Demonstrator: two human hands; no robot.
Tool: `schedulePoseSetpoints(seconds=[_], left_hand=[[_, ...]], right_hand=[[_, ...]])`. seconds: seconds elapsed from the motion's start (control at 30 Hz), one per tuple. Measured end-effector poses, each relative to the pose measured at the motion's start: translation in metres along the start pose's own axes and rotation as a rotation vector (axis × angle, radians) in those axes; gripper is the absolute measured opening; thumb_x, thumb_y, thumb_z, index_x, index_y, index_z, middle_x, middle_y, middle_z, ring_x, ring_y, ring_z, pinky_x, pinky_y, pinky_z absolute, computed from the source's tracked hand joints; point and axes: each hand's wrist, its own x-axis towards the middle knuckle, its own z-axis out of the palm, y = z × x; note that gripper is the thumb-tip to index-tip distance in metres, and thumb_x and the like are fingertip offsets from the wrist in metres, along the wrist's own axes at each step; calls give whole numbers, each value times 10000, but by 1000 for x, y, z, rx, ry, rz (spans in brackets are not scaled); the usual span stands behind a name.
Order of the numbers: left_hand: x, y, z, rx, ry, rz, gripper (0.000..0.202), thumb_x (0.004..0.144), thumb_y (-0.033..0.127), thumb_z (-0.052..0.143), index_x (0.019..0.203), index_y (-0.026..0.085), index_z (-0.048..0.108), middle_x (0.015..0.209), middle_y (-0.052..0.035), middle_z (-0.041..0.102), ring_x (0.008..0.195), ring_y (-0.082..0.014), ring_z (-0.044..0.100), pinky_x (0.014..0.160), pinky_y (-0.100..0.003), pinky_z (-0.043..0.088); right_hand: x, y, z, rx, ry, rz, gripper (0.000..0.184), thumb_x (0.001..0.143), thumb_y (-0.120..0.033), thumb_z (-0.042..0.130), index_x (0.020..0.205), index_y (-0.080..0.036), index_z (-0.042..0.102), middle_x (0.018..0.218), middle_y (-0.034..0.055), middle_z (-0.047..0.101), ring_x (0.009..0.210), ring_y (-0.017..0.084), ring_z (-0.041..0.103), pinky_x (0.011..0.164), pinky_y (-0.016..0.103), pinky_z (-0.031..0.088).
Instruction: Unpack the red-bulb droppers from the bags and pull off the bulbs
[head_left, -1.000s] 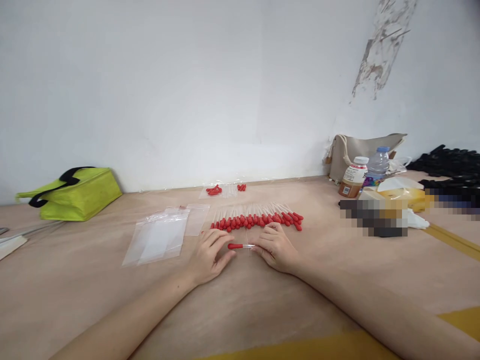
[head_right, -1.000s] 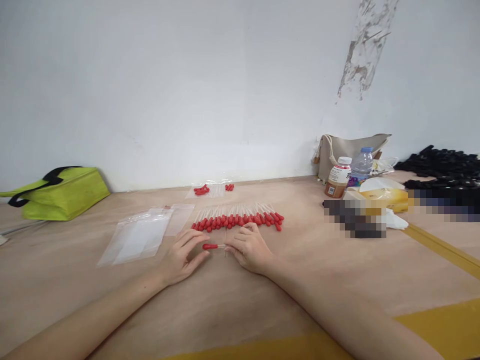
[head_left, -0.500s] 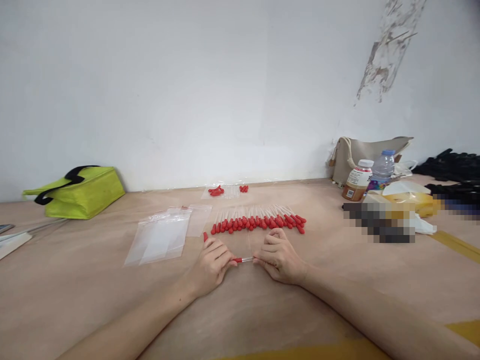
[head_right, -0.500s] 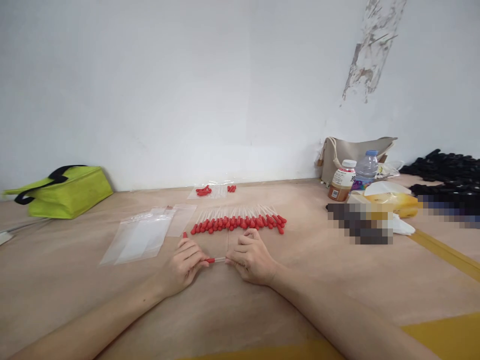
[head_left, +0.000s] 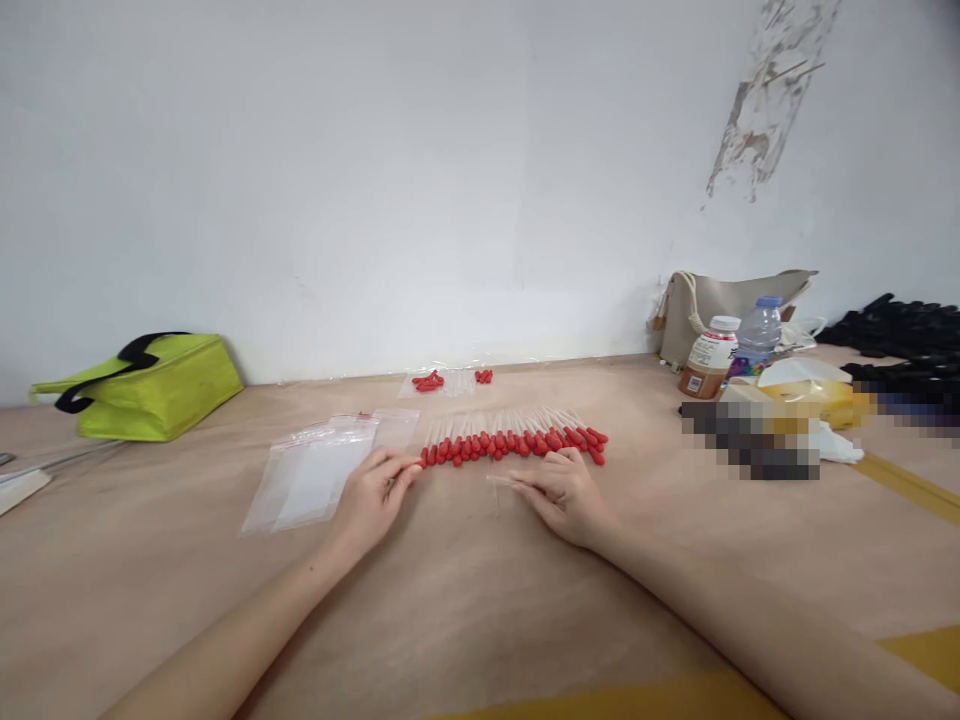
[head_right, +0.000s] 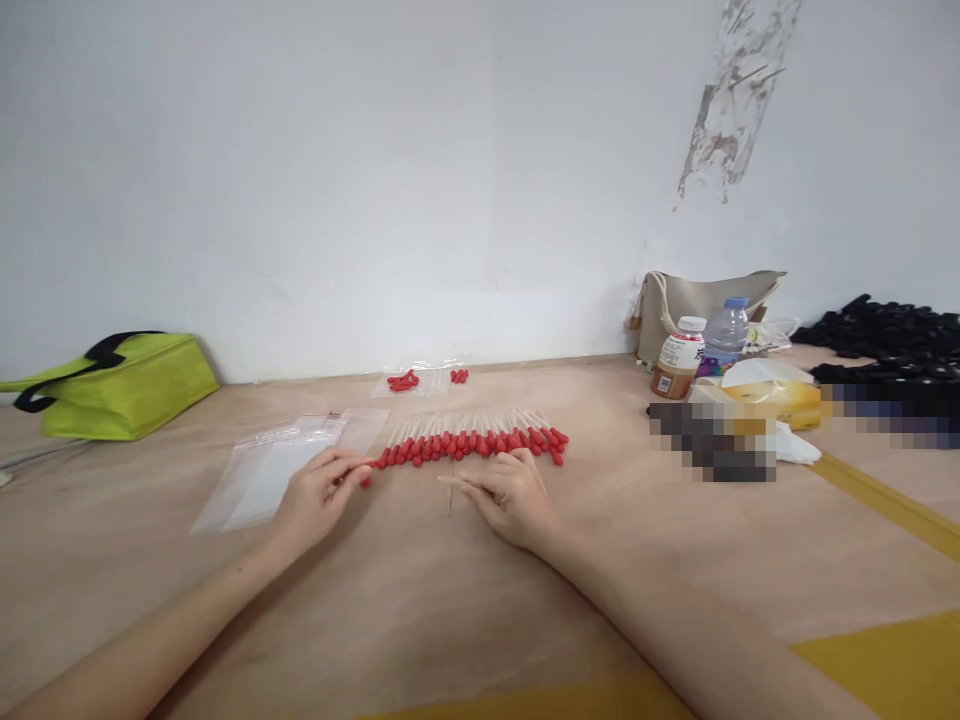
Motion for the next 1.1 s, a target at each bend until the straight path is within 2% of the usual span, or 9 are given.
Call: schedulePoseSetpoints(seconds=[0.13,0.23,0.4,0.53,0.67,0.87,0.97,1.1], left_hand=[[10,-23,-14,142,26,-206,280,807,306,421,943,180,632,829,-49,614,652,-165,576,600,-276,447],[10,-35,-20,142,-40,-324,274,773,326,453,949,179,602,739,-21,625,577,-154,576,560,-265,436],[7,-30,-12,121,-112,-339,267,741,419,499,858,193,580,645,9,617,576,-157,582,561,-252,424],[7,-24,-3,144,-179,-363,321,750,476,485,884,200,579,683,5,627,599,-159,585,588,-257,426],[7,-26,-1,208,-108,-306,358,786,479,445,942,187,582,802,-32,618,684,-174,575,642,-280,435],[6,-19,2,244,31,-166,283,797,399,474,893,170,609,884,-65,598,842,-210,544,684,-287,434],[6,-11,5,257,25,-96,250,800,372,481,872,178,620,870,-56,602,841,-210,538,720,-304,422],[14,0,13,245,-53,-53,232,798,369,488,873,205,633,817,-35,605,794,-202,544,737,-320,408]], right_hand=[[3,-6,9,-8,34,47,220,846,-204,440,971,-193,621,721,25,647,656,128,494,691,288,278],[2,-4,12,-118,74,-15,225,827,-169,450,952,-193,635,675,15,646,634,125,493,683,291,266],[1,1,18,-290,103,-138,197,808,-160,473,866,-177,660,604,10,632,587,115,481,667,289,258],[3,2,24,-336,82,-192,171,793,-141,481,789,-165,651,619,11,636,617,115,504,678,288,253],[7,2,27,-365,28,-188,172,798,-133,469,750,-160,633,615,14,625,621,117,500,685,289,246],[11,5,30,-397,-22,-193,225,823,-122,440,652,-147,584,573,9,590,571,107,454,676,283,238],[12,7,33,-385,-41,-173,221,824,-120,443,659,-143,588,571,10,586,584,111,458,685,281,241],[14,4,30,-333,-86,-136,199,834,-153,447,711,-145,603,614,20,597,635,121,472,700,283,244]])
